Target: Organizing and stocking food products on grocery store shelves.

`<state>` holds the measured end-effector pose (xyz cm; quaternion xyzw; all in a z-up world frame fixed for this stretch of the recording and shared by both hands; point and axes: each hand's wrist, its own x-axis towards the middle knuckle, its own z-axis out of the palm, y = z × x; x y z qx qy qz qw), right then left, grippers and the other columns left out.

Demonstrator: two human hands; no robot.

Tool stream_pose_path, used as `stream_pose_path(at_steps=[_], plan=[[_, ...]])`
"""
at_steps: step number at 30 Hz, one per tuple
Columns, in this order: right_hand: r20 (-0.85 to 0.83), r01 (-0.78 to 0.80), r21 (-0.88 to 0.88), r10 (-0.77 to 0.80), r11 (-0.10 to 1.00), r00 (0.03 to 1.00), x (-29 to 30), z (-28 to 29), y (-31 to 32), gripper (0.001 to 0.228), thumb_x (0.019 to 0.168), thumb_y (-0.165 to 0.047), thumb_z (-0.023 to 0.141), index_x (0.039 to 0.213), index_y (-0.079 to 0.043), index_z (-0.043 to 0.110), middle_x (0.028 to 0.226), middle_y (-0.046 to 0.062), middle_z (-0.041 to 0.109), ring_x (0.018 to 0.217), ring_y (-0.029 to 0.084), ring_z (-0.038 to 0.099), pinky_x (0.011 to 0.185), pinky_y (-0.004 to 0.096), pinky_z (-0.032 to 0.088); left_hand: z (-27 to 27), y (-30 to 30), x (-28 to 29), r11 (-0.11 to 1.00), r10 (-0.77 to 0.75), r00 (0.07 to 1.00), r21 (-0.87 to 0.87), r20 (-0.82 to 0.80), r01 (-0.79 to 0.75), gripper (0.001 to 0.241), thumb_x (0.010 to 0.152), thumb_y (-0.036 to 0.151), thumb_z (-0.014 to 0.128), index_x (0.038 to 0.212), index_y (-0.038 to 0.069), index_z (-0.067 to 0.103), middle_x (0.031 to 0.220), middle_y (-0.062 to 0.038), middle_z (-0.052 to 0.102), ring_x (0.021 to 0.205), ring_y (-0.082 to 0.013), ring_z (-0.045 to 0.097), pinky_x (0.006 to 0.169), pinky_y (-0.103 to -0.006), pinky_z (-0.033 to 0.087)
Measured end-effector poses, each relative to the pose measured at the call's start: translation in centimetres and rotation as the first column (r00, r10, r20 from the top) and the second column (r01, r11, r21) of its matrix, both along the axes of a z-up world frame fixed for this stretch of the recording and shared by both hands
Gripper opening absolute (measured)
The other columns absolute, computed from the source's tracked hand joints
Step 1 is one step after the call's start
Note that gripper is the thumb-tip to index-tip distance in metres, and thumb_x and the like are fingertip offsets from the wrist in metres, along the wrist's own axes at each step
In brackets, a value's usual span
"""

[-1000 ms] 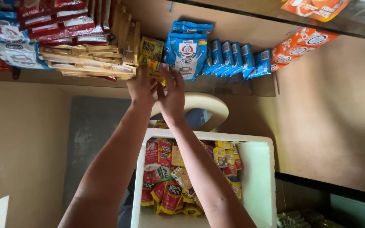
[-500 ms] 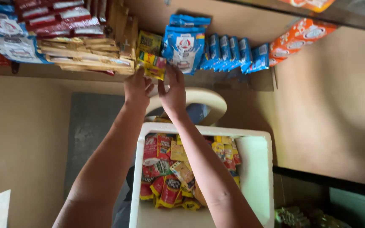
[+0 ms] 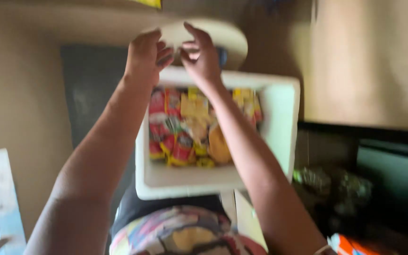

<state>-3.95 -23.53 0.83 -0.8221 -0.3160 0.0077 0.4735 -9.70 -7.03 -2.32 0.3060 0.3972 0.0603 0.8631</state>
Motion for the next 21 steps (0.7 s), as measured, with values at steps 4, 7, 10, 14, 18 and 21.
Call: stream_pose_path(at_steps=[4,7,10,14,18,21], plan=[[-0.157,-0.142,-0.070,0.130,0.987,0.979,-1.3,-0.4,-7.4,0.056,0.097,0.001,0.075,0.146,-0.011,0.052,0.143,0.016,0.055,0.114,0.021,0.073,0.083,0.031,0.064,1.8,-6.0,-3.4,0.973,-0.221,0.975,0.066,0.006,0.220,0.026,0.092,0.031,0.067,0.112,0.016,0.062,0.098,-0.001,0.065,0.089,-0.0199,0.071,0.081,-0.0424,0.058],[-0.201,-0.176,-0.155,0.144,0.972,0.969,-3.4,-1.3,-13.2,0.053,0.098,-0.006,0.079,0.145,-0.012,0.055,0.141,0.015,0.060,0.115,0.023,0.073,0.089,0.035,0.064,-0.8,-10.4,-5.2,0.951,-0.309,0.949,0.004,-0.060,0.310,0.023,0.091,0.034,0.063,0.108,0.018,0.064,0.093,0.001,0.068,0.083,-0.0157,0.071,0.070,-0.0342,0.056],[-0.078,-0.140,-0.417,0.118,0.898,0.990,-6.9,-3.5,-18.8,0.063,0.089,-0.019,0.087,0.144,-0.014,0.056,0.137,0.013,0.061,0.122,0.028,0.066,0.106,0.050,0.050,-4.9,-15.1,-7.9,0.897,-0.386,0.898,0.140,-0.210,0.418,0.024,0.091,0.030,0.065,0.107,0.012,0.066,0.087,-0.001,0.067,0.075,-0.0141,0.066,0.062,-0.0301,0.052],[-0.121,-0.108,-0.779,0.020,0.618,0.992,-13.5,-3.2,-21.8,0.092,0.069,-0.037,0.099,0.146,-0.018,0.052,0.158,0.030,0.029,0.141,0.048,0.036,0.108,0.055,0.039,-12.7,-19.9,-13.4,0.726,-0.225,0.915,0.569,-0.335,0.387,0.035,0.083,0.015,0.079,0.113,0.001,0.068,0.098,-0.007,0.074,0.084,-0.0170,0.071,0.070,-0.0328,0.055],[-0.107,-0.167,-0.779,0.134,0.605,0.985,-16.9,-8.3,-27.0,0.093,0.066,-0.014,0.093,0.148,-0.030,0.051,0.163,0.024,0.017,0.141,0.048,0.035,0.110,0.050,0.043,-16.0,-22.9,-15.4,0.874,-0.228,0.786,0.235,-0.574,0.425,0.037,0.082,0.016,0.076,0.115,0.005,0.065,0.098,-0.006,0.070,0.082,-0.0206,0.068,0.065,-0.0434,0.056],[-0.101,-0.122,-0.504,0.082,0.855,0.992,-17.3,-9.0,-29.7,0.083,0.084,-0.007,0.086,0.154,-0.033,0.051,0.178,0.020,0.018,0.151,0.034,0.046,0.115,0.037,0.053,-22.4,-25.7,-17.2,0.886,-0.113,0.970,0.420,-0.214,0.196,0.037,0.079,0.015,0.082,0.112,0.002,0.070,0.104,-0.003,0.077,0.093,-0.0178,0.073,0.077,-0.0310,0.056]])
